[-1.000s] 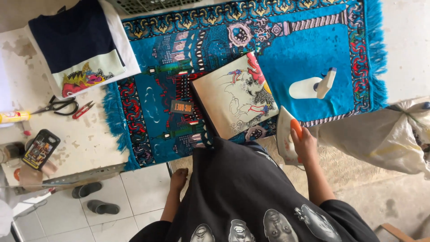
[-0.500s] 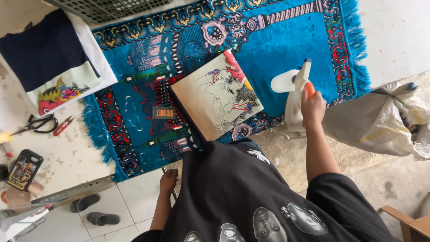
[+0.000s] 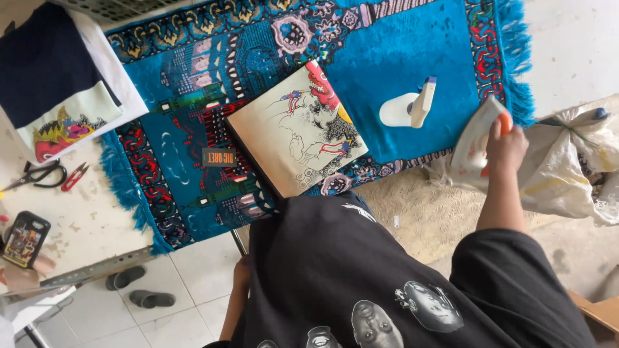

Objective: Ironing a black t-shirt using a hand iron and spray bottle, followed by folding the garment.

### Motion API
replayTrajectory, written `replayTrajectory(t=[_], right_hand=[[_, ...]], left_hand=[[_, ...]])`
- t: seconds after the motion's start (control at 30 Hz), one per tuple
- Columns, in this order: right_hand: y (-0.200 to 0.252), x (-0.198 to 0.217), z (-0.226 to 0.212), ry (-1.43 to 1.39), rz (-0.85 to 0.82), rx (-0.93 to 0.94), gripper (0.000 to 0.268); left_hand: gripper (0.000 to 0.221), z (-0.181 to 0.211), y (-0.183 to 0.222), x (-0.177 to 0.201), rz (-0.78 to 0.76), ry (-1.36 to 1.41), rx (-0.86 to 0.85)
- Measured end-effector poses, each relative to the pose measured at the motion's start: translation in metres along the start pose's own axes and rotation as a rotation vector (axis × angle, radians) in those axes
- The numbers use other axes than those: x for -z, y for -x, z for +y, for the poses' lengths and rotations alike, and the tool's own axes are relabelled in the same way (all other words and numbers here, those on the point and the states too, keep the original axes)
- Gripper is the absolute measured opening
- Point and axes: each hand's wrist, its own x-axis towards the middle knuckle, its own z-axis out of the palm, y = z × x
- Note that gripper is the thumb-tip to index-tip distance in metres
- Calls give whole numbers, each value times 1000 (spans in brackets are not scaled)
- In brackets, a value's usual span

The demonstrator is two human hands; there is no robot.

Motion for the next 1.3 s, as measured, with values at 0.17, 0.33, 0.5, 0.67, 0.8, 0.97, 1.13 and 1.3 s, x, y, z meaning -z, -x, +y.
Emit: replayTrajectory(t=[0.17,0.33,0.5,0.67,0.8,0.97,1.13,1.3], right_hand=[[106,-13,60,-8,-29,-174,63],[202,-39,53,209,-282,-255,70],[285,-3,-58,-210,-217,92,49],[302,-16,-183,-220,-210,595,49],[321,-47,-267,-173,-167,974,48],[315,-57,-284,-42,-112,974,47],[245,-37,-259,-103,35,768,43],[212,-52,-250,-146,-25,691,40]], left_hand=[[54,54,10,32,2,13,-52],[34,89,10,55,291,128,-242],[13,141,12,58,698,-44,-827],[46,198,-2,44,699,-309,-1331],[47,199,7,29,660,-527,-1441],[45,209,35,52,264,-502,-1262],[55,198,33,63,167,-396,-1268],[63,178,20,63,66,-267,-1289]])
